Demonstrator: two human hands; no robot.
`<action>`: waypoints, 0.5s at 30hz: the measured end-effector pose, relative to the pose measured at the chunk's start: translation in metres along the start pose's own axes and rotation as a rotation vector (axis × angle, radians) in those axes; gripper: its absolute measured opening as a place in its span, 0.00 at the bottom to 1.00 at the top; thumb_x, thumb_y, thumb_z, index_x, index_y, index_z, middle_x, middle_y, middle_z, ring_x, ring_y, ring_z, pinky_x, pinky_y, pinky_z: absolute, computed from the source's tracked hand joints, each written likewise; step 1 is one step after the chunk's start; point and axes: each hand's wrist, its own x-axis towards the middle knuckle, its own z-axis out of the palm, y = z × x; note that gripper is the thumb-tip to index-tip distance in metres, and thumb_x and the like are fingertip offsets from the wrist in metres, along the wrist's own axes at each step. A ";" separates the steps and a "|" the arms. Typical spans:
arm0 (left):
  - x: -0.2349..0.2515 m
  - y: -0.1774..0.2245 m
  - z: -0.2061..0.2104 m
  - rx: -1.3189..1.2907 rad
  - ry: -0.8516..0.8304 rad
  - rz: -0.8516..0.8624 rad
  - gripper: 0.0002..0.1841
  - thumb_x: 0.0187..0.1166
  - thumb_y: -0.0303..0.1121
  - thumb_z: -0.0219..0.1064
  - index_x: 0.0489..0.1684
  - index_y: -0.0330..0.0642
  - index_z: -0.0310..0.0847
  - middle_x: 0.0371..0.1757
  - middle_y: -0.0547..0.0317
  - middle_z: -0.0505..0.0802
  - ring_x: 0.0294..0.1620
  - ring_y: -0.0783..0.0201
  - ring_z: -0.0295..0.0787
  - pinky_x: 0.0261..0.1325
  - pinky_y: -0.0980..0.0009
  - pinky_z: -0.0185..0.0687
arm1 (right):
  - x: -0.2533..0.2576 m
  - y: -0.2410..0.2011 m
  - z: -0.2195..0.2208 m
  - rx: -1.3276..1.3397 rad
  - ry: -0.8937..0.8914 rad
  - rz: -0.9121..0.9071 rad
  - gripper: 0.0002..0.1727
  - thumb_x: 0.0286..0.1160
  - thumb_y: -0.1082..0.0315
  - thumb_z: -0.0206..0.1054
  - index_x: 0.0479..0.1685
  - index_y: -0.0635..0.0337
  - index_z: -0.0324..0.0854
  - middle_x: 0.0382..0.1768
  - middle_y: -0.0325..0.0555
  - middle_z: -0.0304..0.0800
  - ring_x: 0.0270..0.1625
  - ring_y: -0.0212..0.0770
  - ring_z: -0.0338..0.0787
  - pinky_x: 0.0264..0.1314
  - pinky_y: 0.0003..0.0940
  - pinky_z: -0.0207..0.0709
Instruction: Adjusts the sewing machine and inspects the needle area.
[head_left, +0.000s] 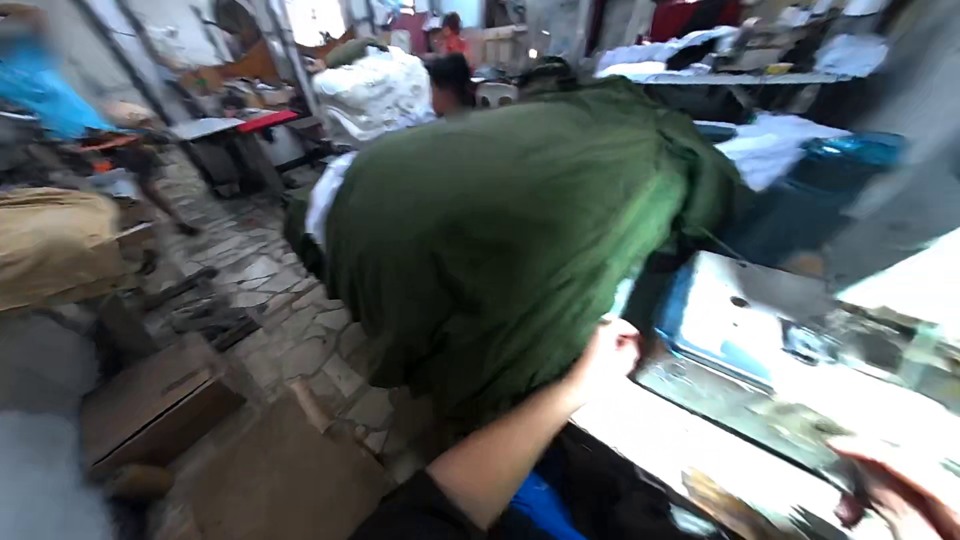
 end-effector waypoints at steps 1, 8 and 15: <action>-0.011 0.012 -0.009 0.120 -0.085 -0.065 0.20 0.82 0.20 0.61 0.71 0.23 0.76 0.71 0.30 0.84 0.65 0.48 0.86 0.69 0.61 0.80 | 0.000 -0.001 -0.003 -0.038 0.011 -0.016 0.14 0.87 0.75 0.57 0.58 0.67 0.87 0.43 0.47 0.94 0.37 0.23 0.89 0.43 0.19 0.84; -0.048 0.060 -0.027 0.223 0.023 0.969 0.12 0.86 0.35 0.61 0.58 0.47 0.89 0.63 0.57 0.90 0.73 0.65 0.80 0.77 0.69 0.75 | 0.006 -0.012 -0.005 -0.167 0.154 0.004 0.11 0.85 0.71 0.59 0.48 0.62 0.90 0.37 0.43 0.93 0.36 0.21 0.87 0.45 0.15 0.83; 0.027 0.096 0.028 0.192 -0.504 1.363 0.08 0.81 0.28 0.66 0.39 0.40 0.94 0.46 0.57 0.97 0.63 0.62 0.90 0.76 0.60 0.75 | 0.006 -0.015 -0.008 -0.162 0.240 -0.015 0.11 0.85 0.71 0.61 0.45 0.65 0.90 0.38 0.46 0.94 0.35 0.22 0.88 0.44 0.14 0.82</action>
